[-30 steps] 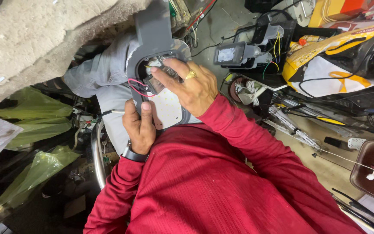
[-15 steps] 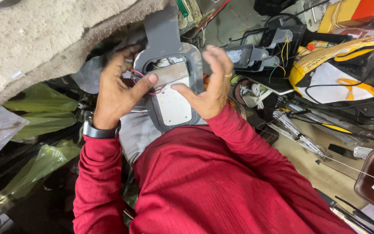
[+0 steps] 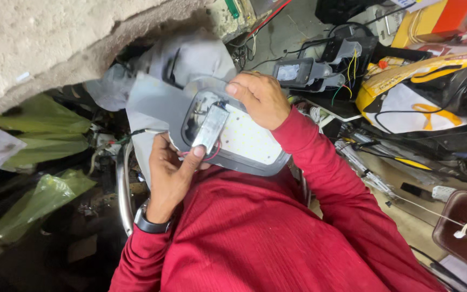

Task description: The person solders wires to a circuit board inside an LED light fixture, wraps connections with electrical tape, and reassembles the fixture by fitting the cover back on.

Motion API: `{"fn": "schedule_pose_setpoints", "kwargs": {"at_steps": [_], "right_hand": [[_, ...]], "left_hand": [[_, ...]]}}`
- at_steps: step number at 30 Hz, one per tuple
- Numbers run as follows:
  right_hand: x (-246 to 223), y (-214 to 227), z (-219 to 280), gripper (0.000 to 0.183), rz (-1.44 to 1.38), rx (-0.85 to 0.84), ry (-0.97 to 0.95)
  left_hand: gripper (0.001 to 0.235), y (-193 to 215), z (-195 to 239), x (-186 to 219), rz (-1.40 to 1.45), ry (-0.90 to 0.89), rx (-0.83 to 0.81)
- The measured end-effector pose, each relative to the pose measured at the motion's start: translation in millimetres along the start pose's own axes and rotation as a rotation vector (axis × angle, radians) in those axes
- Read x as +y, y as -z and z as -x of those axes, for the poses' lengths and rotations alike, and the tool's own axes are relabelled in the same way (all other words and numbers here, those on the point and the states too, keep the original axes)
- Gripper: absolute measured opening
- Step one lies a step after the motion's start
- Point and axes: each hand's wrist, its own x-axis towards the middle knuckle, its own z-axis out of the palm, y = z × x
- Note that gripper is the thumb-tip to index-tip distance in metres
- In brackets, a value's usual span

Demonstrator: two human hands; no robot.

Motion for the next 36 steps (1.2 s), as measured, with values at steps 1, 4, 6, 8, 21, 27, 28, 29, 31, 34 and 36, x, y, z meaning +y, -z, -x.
{"fn": "schedule_pose_setpoints", "kwargs": {"at_steps": [1, 4, 6, 8, 21, 27, 28, 29, 31, 34, 36], "right_hand": [[-4, -2, -2, 0.023, 0.013, -0.010, 0.026], [-24, -22, 6, 0.018, 0.120, 0.063, 0.143], [-40, -30, 27, 0.026, 0.331, 0.303, 0.285], [-57, -32, 54, 0.023, 0.283, 0.333, 0.111], [-57, -58, 86, 0.062, 0.058, 0.053, -0.282], [-50, -62, 94, 0.054, -0.198, 0.040, -0.292], [-47, -62, 96, 0.050, -0.321, 0.024, -0.328], [-44, -62, 99, 0.047, -0.445, 0.009, -0.364], [-35, -62, 100, 0.042, -0.611, -0.013, -0.425], [-33, -67, 103, 0.040, -0.718, -0.048, -0.491], [-37, -68, 101, 0.041, -0.732, -0.052, -0.499]], "left_hand": [[0.046, 2, 5, -12, 0.041, 0.087, 0.027], [0.044, 17, 17, -34, -0.287, 0.063, 0.062], [0.045, 27, 22, -36, -0.445, 0.091, 0.089], [0.048, 29, 26, -28, -0.569, 0.162, 0.101], [0.044, 18, 46, 73, -1.103, -0.242, -0.306], [0.031, 12, 8, 72, -1.271, -0.681, -0.107], [0.031, 11, -2, 66, -1.299, -0.724, -0.097], [0.034, 9, -9, 60, -1.312, -0.715, -0.097], [0.039, 4, -22, 46, -1.334, -0.707, -0.102], [0.031, 5, -24, 32, -1.281, -0.512, -0.164], [0.028, 7, -21, 28, -1.214, -0.453, -0.137]]}}
